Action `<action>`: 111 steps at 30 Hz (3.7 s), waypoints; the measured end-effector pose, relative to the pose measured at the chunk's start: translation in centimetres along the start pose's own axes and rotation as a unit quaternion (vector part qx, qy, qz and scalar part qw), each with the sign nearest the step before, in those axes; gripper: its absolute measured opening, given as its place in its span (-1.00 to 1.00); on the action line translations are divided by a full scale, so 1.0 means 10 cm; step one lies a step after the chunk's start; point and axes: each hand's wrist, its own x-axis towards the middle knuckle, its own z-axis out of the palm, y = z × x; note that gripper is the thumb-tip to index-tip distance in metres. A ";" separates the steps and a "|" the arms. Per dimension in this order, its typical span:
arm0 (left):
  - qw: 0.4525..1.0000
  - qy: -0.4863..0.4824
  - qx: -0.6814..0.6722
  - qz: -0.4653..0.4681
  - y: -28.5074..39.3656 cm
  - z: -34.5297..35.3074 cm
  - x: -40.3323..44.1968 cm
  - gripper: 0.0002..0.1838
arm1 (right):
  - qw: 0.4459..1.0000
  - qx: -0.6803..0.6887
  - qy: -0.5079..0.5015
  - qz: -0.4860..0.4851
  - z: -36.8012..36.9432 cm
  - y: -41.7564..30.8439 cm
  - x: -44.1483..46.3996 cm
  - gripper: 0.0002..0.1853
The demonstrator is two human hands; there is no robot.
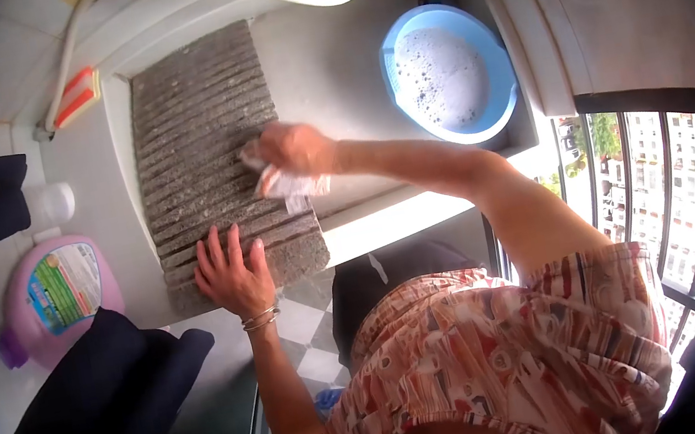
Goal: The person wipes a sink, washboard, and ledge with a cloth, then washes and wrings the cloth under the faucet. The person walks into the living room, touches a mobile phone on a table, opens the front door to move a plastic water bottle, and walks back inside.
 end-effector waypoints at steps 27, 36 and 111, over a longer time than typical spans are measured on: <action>0.999 0.002 0.018 0.028 0.14 0.05 0.11 -0.71 | 0.825 0.336 0.125 0.438 -2.17 0.89 -1.95 -0.74; 0.943 -0.056 -0.308 0.114 0.77 0.30 0.93 -0.71 | 0.615 0.572 0.161 0.519 -2.01 0.98 -1.79 -0.74; 0.990 -0.124 -0.065 -0.003 -0.05 0.76 1.32 -0.61 | 0.946 -0.156 0.012 0.284 0.64 2.05 0.56 -0.49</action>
